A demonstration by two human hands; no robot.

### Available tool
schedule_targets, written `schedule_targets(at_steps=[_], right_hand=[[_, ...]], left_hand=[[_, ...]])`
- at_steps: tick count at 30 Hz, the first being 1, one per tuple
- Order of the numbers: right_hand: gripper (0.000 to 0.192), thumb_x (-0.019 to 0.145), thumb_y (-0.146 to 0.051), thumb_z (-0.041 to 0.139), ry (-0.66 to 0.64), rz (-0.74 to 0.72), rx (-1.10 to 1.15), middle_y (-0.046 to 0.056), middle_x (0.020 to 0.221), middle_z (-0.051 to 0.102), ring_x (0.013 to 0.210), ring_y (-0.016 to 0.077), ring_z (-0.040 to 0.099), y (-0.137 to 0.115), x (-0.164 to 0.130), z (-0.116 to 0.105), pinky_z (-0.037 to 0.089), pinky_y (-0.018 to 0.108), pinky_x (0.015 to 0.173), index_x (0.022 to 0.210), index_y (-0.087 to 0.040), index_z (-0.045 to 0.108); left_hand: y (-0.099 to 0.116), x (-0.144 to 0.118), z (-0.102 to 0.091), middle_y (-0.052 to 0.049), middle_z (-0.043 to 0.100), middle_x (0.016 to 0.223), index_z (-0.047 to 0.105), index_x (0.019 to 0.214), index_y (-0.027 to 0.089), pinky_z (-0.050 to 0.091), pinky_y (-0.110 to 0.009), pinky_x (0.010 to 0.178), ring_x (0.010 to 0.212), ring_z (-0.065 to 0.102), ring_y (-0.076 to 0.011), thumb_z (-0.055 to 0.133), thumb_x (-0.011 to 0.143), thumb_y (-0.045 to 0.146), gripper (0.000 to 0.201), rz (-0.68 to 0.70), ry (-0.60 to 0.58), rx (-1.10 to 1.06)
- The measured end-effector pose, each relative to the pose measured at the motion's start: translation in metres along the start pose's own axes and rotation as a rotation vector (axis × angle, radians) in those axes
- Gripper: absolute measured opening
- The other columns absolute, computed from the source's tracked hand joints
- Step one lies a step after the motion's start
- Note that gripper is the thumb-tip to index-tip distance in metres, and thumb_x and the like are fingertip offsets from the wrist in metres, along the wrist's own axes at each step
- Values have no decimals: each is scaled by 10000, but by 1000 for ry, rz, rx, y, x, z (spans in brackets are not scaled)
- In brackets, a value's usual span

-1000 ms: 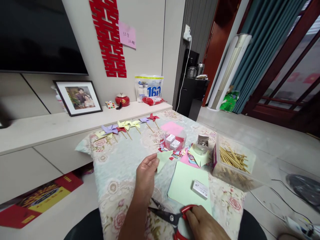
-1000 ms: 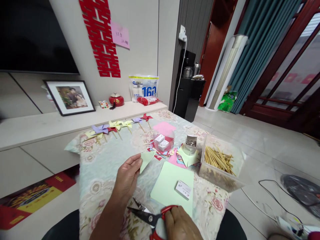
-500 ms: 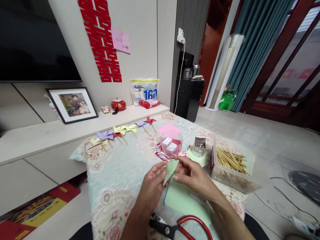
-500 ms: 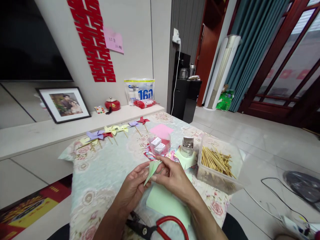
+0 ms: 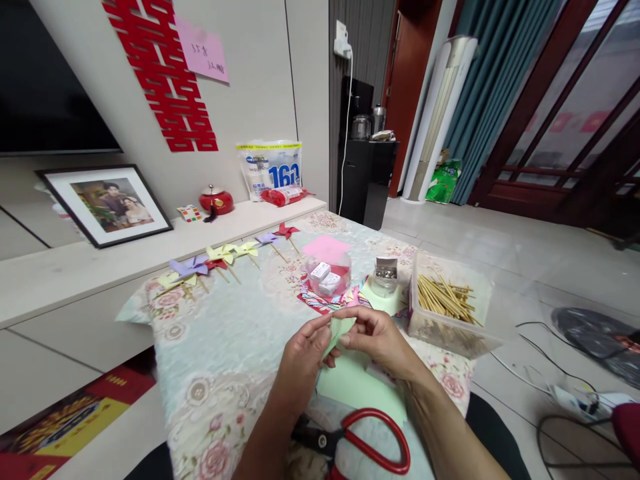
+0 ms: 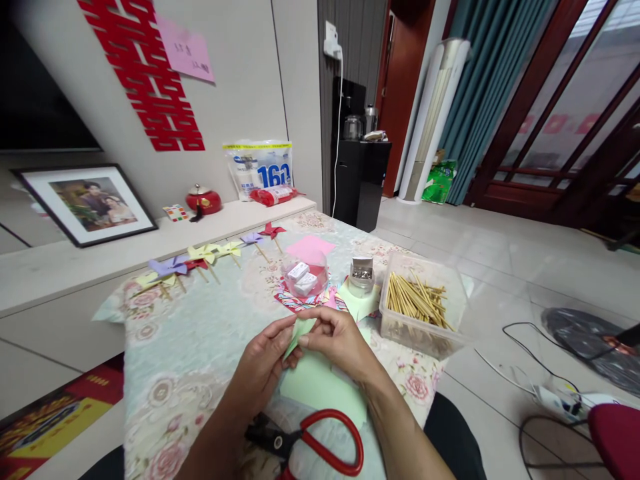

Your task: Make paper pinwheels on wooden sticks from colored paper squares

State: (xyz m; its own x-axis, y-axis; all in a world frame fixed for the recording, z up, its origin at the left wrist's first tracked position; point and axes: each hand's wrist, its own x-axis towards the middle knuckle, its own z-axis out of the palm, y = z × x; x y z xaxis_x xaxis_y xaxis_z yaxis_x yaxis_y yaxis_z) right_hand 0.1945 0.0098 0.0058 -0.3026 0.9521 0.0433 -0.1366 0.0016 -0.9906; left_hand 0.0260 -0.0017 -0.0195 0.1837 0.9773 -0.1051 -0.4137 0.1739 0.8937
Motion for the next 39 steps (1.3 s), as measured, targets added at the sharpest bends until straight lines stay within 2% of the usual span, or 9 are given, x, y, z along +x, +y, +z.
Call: schedule_targets(at_steps=[6, 13, 16, 20, 24, 30, 33, 35, 39], right_hand=[[457, 688, -327, 851, 39, -9, 24, -83, 554, 561, 503, 79, 488, 4, 0, -4, 356, 222, 549, 1091, -161, 710], [433, 685, -301, 867, 20, -13, 98, -66, 596, 622, 558, 103, 581, 10, 0, -6, 427, 235, 591, 1073, -182, 718], [405, 700, -284, 861, 10, -10, 125, -73, 564, 617, 558, 120, 618, 9, -1, -5, 453, 240, 586, 1066, -188, 715], [435, 696, -289, 866, -26, 9, 215, -23, 655, 712, 658, 181, 704, 11, -1, -5, 520, 317, 684, 1081, -186, 691], [448, 688, -293, 876, -12, 25, 229, 5, 699, 739, 696, 202, 718, 15, -1, -7, 530, 352, 722, 1079, -178, 690], [428, 697, -272, 874, -22, 22, 253, 12, 711, 729, 689, 192, 692, 16, -3, -10, 522, 340, 703, 1078, -178, 704], [409, 653, -265, 900, 16, 39, 287, -13, 657, 697, 620, 139, 644, 13, -3, -9, 491, 269, 644, 1017, -175, 738], [404, 613, -254, 921, 44, 43, 321, -24, 638, 686, 581, 96, 602, 10, -3, -8, 461, 216, 606, 973, -171, 758], [414, 575, -235, 939, 76, 65, 381, -29, 626, 682, 568, 65, 578, 9, -3, -7, 445, 163, 579, 950, -167, 775]], left_hand=[[3, 0, 2, -111, 722, 1025, 653, 1183, 161, 472, -254, 565, 651, 632, -139, 864, 670, 325, 579, 46, -26, 81], [7, -2, 3, -46, 687, 692, 653, 1154, 116, 472, -258, 567, 625, 626, -163, 841, 690, 413, 582, 38, 3, 35], [8, -3, 2, -49, 693, 727, 652, 1138, 123, 481, -255, 585, 646, 629, -159, 835, 697, 427, 566, 9, -8, -17], [10, -4, 2, -32, 693, 770, 655, 1093, 153, 489, -250, 591, 620, 618, -132, 845, 694, 417, 514, -32, -26, -122], [11, -5, 2, -42, 701, 779, 669, 1014, 156, 486, -253, 565, 618, 633, -146, 866, 651, 472, 520, -57, -40, -197], [8, -7, -1, -82, 721, 806, 686, 1012, 138, 498, -273, 559, 639, 654, -180, 845, 649, 543, 567, -55, -43, -266], [10, -8, 0, -88, 717, 796, 697, 980, 128, 507, -277, 558, 637, 649, -180, 820, 677, 557, 539, -45, -50, -274], [13, -9, 1, -92, 724, 857, 702, 1023, 135, 518, -273, 574, 676, 653, -179, 821, 698, 518, 516, -36, -60, -289], [21, -11, 4, -105, 704, 1156, 704, 1117, 174, 546, -270, 635, 873, 676, -213, 805, 744, 435, 466, -25, -90, -353]])
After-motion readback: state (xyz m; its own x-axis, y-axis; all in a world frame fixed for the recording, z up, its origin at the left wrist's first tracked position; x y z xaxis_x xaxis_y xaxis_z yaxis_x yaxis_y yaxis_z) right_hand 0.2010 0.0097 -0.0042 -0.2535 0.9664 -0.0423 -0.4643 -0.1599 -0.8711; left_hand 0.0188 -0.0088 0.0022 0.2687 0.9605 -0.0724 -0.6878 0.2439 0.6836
